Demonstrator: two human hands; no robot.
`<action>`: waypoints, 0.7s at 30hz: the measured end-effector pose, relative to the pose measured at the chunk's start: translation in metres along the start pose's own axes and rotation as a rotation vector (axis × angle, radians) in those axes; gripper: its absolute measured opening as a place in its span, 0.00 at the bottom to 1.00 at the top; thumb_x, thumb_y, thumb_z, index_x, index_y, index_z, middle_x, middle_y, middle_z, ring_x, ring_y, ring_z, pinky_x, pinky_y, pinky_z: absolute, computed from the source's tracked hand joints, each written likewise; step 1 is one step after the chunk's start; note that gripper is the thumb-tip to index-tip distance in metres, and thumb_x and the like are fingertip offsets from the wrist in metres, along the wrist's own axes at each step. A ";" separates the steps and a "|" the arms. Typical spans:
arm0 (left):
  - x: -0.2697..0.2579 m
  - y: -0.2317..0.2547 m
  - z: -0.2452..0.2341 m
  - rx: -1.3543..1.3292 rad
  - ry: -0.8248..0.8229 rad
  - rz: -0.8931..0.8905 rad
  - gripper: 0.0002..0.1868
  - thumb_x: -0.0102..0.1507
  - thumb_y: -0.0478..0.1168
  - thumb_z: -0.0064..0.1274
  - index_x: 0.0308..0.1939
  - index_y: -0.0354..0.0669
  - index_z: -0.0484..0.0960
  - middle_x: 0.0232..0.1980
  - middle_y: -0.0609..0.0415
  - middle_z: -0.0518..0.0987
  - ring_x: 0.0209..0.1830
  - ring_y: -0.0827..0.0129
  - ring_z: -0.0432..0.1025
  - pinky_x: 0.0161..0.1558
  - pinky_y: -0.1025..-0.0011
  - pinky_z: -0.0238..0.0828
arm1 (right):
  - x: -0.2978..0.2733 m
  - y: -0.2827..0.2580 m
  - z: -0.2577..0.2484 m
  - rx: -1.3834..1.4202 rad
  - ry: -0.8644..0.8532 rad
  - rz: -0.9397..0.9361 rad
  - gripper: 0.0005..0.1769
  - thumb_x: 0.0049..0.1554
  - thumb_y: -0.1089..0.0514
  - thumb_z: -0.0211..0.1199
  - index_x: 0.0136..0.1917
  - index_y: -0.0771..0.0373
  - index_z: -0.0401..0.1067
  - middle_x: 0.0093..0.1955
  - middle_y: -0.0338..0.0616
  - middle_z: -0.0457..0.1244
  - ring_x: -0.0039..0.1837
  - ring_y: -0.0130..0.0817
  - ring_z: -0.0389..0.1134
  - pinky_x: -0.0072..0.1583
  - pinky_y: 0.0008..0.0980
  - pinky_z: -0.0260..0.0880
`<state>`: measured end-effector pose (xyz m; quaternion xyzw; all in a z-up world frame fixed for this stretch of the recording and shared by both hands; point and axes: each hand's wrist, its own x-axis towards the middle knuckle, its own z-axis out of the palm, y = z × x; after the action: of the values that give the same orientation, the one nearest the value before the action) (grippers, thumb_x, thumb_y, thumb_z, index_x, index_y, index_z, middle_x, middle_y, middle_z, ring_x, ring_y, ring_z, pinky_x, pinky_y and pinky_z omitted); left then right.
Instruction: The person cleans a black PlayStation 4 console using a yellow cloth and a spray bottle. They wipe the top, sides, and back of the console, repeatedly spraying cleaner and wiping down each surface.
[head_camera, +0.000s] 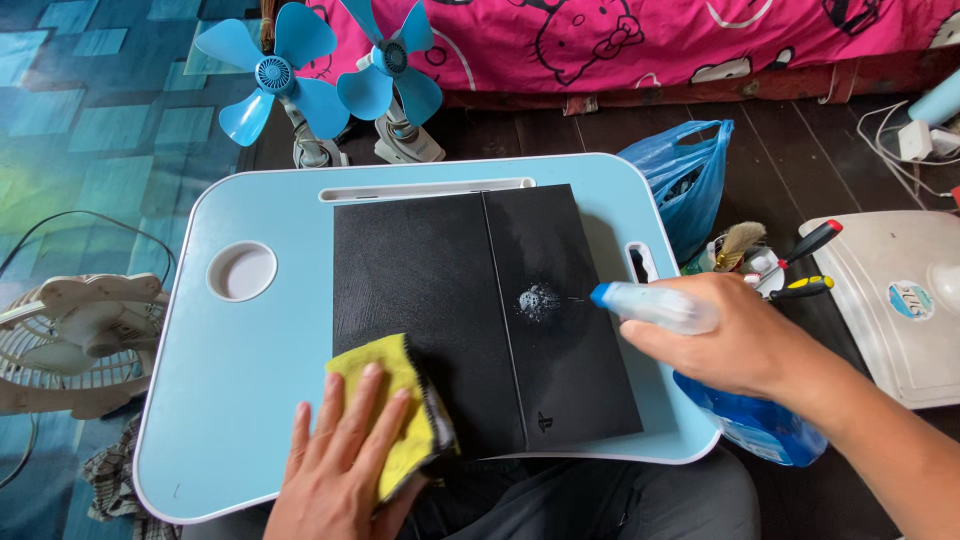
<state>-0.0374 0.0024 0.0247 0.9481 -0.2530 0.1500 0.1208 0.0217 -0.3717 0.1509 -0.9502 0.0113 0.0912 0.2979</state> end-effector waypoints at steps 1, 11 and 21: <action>0.010 0.010 -0.006 -0.044 -0.064 -0.013 0.49 0.53 0.64 0.55 0.76 0.54 0.60 0.79 0.43 0.55 0.79 0.40 0.44 0.71 0.35 0.37 | -0.002 0.009 0.000 0.082 0.032 -0.022 0.14 0.49 0.49 0.69 0.44 0.60 0.82 0.28 0.41 0.69 0.32 0.28 0.69 0.40 0.31 0.70; 0.193 0.092 0.027 -0.154 -0.038 0.192 0.36 0.64 0.55 0.54 0.71 0.40 0.67 0.76 0.41 0.61 0.76 0.38 0.52 0.72 0.38 0.42 | -0.031 0.145 -0.023 0.559 0.676 -0.075 0.15 0.63 0.63 0.65 0.63 0.69 0.75 0.56 0.40 0.70 0.52 0.22 0.70 0.54 0.20 0.70; 0.146 0.077 0.020 -0.101 -0.125 0.189 0.39 0.57 0.56 0.57 0.70 0.46 0.68 0.75 0.43 0.60 0.77 0.43 0.51 0.70 0.31 0.34 | 0.011 0.249 0.068 0.465 0.849 0.065 0.13 0.62 0.58 0.74 0.51 0.71 0.76 0.45 0.44 0.68 0.44 0.22 0.66 0.51 0.25 0.67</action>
<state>0.0480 -0.1336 0.0684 0.9202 -0.3555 0.0882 0.1379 0.0019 -0.5374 -0.0462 -0.8109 0.1815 -0.3003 0.4682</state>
